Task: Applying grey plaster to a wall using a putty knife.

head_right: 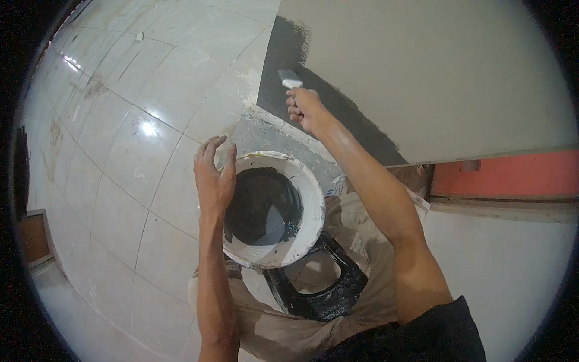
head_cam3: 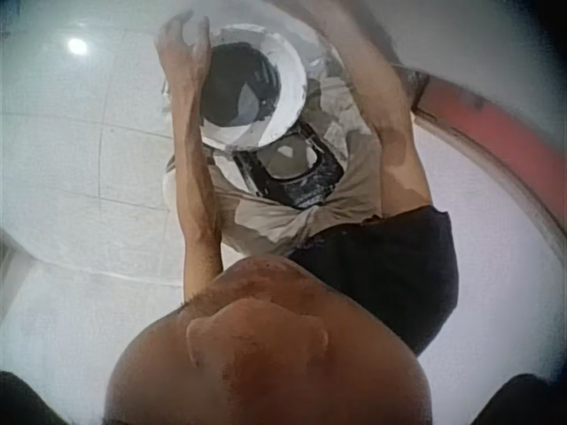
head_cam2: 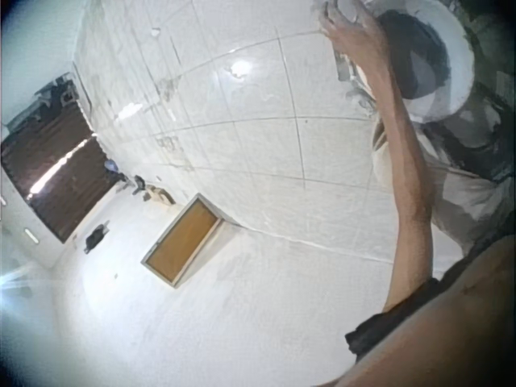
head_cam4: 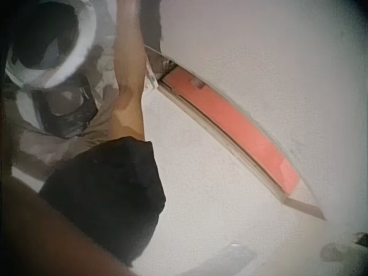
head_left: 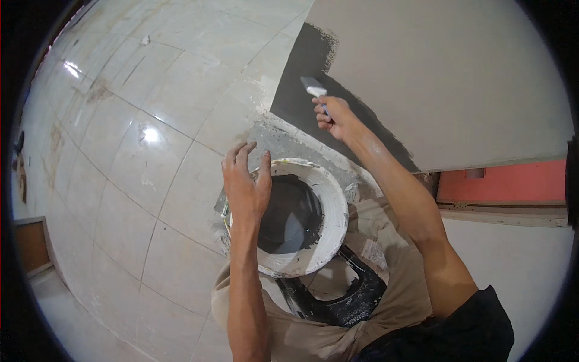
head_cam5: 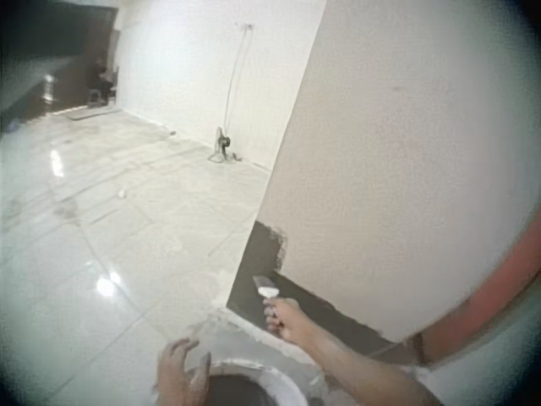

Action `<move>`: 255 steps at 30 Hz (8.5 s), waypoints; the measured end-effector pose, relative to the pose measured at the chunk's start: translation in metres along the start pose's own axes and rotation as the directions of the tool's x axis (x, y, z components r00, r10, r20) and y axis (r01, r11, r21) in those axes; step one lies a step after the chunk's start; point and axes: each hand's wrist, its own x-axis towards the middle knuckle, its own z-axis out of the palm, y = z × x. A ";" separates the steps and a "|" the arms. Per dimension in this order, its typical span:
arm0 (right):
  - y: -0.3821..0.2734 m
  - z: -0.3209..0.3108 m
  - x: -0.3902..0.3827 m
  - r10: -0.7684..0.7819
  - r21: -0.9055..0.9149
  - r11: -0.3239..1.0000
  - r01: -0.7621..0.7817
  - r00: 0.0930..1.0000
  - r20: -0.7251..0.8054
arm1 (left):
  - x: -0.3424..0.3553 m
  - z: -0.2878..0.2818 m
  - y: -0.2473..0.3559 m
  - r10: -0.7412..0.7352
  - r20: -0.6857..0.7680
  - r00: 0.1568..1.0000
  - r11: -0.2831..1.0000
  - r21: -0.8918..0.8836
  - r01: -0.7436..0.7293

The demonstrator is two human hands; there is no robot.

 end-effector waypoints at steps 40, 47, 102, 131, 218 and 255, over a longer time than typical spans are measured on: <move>-0.075 0.025 -0.080 -0.182 -0.196 0.960 0.200 0.978 0.103 | 0.001 -0.001 -0.001 0.013 -0.020 1.000 0.999 -0.052 -0.014; -0.063 0.005 0.007 0.120 -0.002 0.993 -0.120 0.993 0.005 | 0.002 0.005 0.004 0.039 -0.025 0.999 0.999 -0.037 -0.039; -0.155 0.072 0.010 0.076 0.252 0.964 -0.085 0.996 0.044 | 0.004 -0.006 0.001 0.045 -0.098 0.994 0.994 -0.094 -0.055; -0.077 0.027 -0.025 0.043 0.122 0.990 -0.065 0.984 0.175 | 0.003 0.000 -0.003 0.033 -0.087 0.996 0.997 -0.063 -0.039; -0.032 -0.002 0.007 -0.019 0.100 0.995 0.019 1.000 -0.002 | 0.006 0.009 0.007 -0.016 0.050 0.999 0.997 -0.077 0.019; 0.039 -0.062 -0.062 -0.515 -0.418 0.716 0.558 0.828 0.222 | -0.030 -0.036 -0.034 -0.002 -0.034 0.999 0.941 0.338 0.013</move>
